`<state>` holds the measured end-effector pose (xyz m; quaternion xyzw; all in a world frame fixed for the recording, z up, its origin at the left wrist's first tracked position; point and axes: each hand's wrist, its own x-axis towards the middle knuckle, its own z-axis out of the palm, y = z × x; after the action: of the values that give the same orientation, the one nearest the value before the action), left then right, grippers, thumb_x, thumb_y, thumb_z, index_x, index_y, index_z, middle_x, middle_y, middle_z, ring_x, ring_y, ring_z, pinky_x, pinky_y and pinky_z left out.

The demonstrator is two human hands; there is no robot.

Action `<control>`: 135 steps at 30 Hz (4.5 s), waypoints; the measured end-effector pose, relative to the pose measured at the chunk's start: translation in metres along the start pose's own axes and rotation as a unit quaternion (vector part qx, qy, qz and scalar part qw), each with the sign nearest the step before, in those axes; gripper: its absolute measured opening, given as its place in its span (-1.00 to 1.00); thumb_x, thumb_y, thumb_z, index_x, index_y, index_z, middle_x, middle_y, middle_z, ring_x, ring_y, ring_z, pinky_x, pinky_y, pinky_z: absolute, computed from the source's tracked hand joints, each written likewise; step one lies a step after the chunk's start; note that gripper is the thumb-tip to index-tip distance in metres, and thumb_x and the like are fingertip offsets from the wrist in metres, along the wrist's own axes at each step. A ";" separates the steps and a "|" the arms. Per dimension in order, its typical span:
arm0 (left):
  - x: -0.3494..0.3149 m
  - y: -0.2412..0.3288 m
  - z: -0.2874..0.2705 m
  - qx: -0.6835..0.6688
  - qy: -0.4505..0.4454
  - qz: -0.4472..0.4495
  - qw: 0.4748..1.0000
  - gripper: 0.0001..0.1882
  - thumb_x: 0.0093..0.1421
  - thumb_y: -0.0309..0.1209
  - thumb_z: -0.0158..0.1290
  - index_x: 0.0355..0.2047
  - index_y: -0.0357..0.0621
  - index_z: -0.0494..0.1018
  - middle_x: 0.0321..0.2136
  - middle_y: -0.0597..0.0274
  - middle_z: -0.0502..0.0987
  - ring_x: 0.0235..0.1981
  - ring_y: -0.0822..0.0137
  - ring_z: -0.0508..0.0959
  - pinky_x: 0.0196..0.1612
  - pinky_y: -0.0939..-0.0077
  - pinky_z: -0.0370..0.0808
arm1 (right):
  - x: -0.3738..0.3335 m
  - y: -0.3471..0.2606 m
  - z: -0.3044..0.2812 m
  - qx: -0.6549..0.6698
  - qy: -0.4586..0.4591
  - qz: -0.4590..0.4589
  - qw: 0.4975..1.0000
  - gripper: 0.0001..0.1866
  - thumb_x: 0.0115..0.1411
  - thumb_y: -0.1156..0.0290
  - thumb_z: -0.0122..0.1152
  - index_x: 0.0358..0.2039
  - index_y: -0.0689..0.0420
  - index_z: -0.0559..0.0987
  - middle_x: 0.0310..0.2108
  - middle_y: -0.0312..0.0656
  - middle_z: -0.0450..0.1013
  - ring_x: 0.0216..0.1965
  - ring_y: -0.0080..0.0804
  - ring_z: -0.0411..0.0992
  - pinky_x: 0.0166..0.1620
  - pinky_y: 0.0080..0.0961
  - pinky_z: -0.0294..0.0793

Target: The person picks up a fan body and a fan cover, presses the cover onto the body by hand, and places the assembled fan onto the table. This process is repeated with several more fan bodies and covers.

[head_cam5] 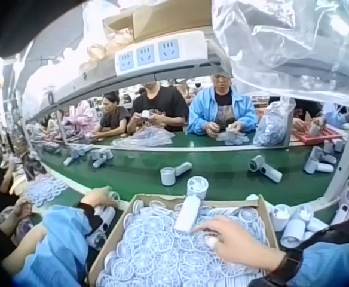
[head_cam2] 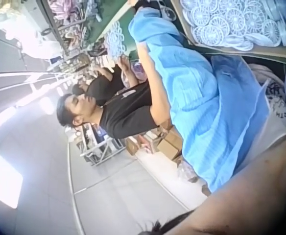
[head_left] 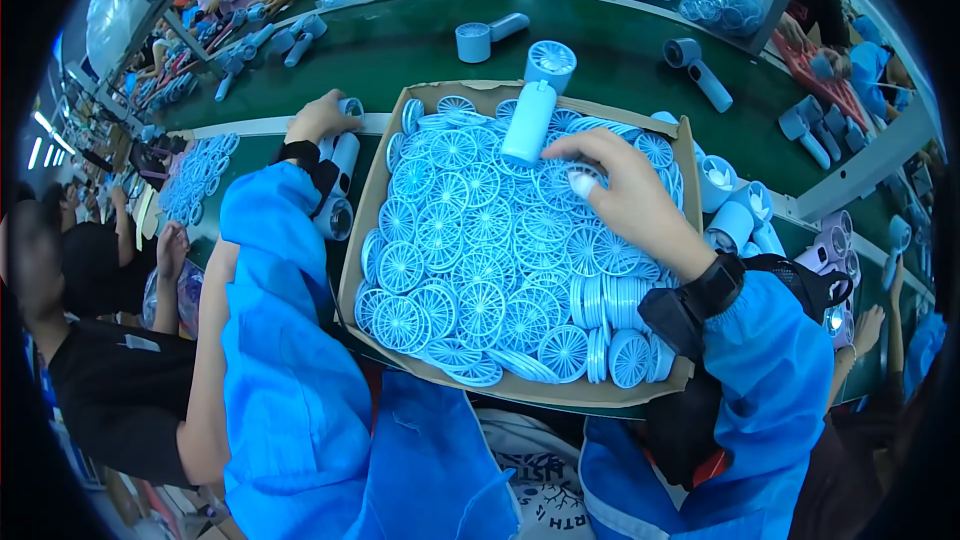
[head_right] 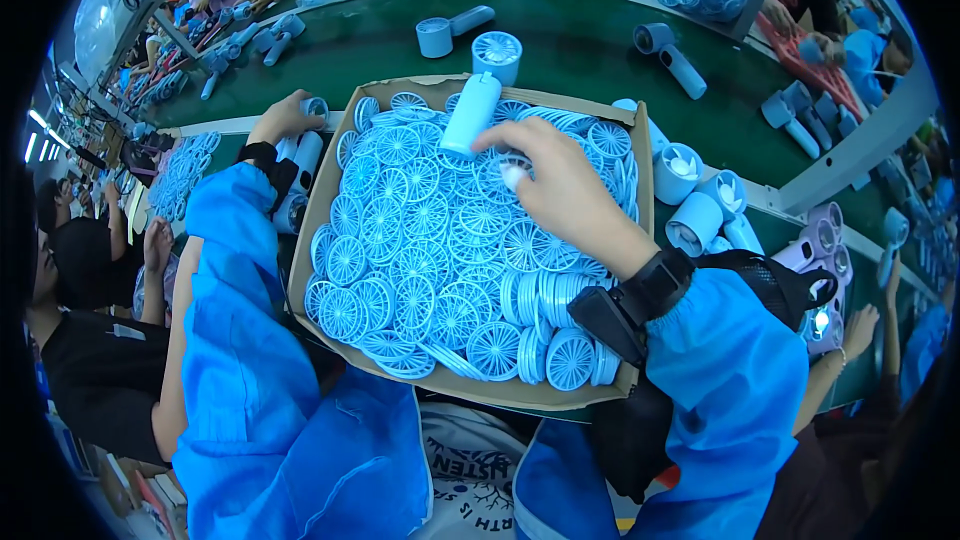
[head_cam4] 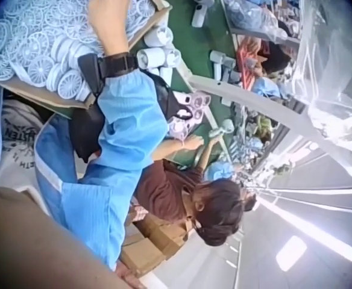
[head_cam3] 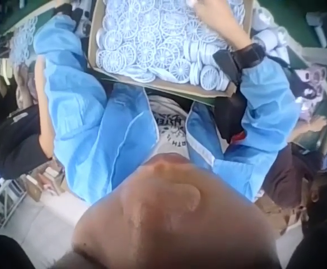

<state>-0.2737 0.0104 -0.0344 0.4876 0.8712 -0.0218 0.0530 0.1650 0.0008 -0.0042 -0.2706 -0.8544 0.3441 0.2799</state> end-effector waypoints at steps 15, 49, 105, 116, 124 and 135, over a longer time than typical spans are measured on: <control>-0.013 0.033 -0.025 -0.287 0.194 0.144 0.927 -0.08 -0.05 -0.41 0.17 0.27 0.09 -0.10 -0.22 -0.22 0.51 -0.21 -0.07 0.58 -0.19 0.23 0.52 | 0.006 -0.002 -0.009 0.231 0.021 0.135 0.963 -0.68 0.18 0.57 0.12 -0.02 0.19 0.49 -0.15 -0.20 0.49 -0.14 -0.48 0.44 -0.12 -0.53 0.43; -0.180 0.199 -0.038 -0.671 -0.011 0.374 0.639 -0.02 0.08 -0.58 0.13 0.35 0.10 -0.24 0.03 0.06 0.31 -0.13 0.34 0.51 -0.33 0.54 0.60 | 0.000 0.012 -0.036 0.589 -0.061 0.156 0.790 -0.35 0.27 0.18 0.08 0.19 0.40 0.19 0.12 0.11 0.27 0.08 0.01 0.37 0.14 -0.31 0.45; -0.059 0.032 -0.002 -0.077 0.140 0.118 0.980 -0.29 0.08 -0.51 -0.01 0.27 0.24 0.16 -0.07 -0.21 0.43 -0.17 -0.06 0.49 -0.06 0.25 0.47 | -0.006 -0.002 -0.010 -0.138 0.089 -0.085 0.983 -0.63 -0.06 0.48 0.38 -0.17 0.09 0.58 -0.08 -0.12 0.36 0.01 -0.17 0.35 0.03 -0.34 0.35; -0.118 0.025 0.029 0.069 0.087 0.300 0.947 -0.68 0.13 -0.42 -0.05 -0.10 -0.24 0.41 -0.13 -0.18 0.47 -0.04 -0.16 0.44 -0.06 0.07 0.43 | -0.008 0.003 -0.008 -0.141 0.098 -0.074 0.982 -0.64 -0.06 0.47 0.38 -0.19 0.10 0.58 -0.08 -0.12 0.36 0.00 -0.18 0.36 0.03 -0.34 0.36; -0.166 0.041 -0.017 -0.043 0.230 0.170 0.957 -0.68 0.06 -0.32 0.14 -0.28 -0.32 0.38 -0.46 -0.17 0.54 -0.42 -0.14 0.56 -0.38 0.09 0.49 | -0.006 -0.001 -0.010 -0.136 0.096 -0.078 0.983 -0.65 -0.06 0.47 0.38 -0.19 0.10 0.58 -0.07 -0.13 0.36 0.01 -0.19 0.36 0.04 -0.36 0.35; -0.199 0.130 -0.066 -0.711 0.048 0.211 0.669 -0.62 0.12 -0.42 0.22 -0.21 -0.19 0.22 -0.22 0.07 0.47 -0.28 0.21 0.59 -0.26 0.47 0.61 | -0.008 0.007 -0.011 -0.104 0.138 -0.046 0.984 -0.65 -0.03 0.45 0.35 -0.17 0.17 0.56 -0.05 -0.10 0.34 0.01 -0.18 0.35 0.06 -0.35 0.34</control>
<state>-0.0643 -0.0844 0.0557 0.4731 0.4978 0.6399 0.3449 0.1793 0.0047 -0.0048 -0.3040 -0.8501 0.1994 0.3809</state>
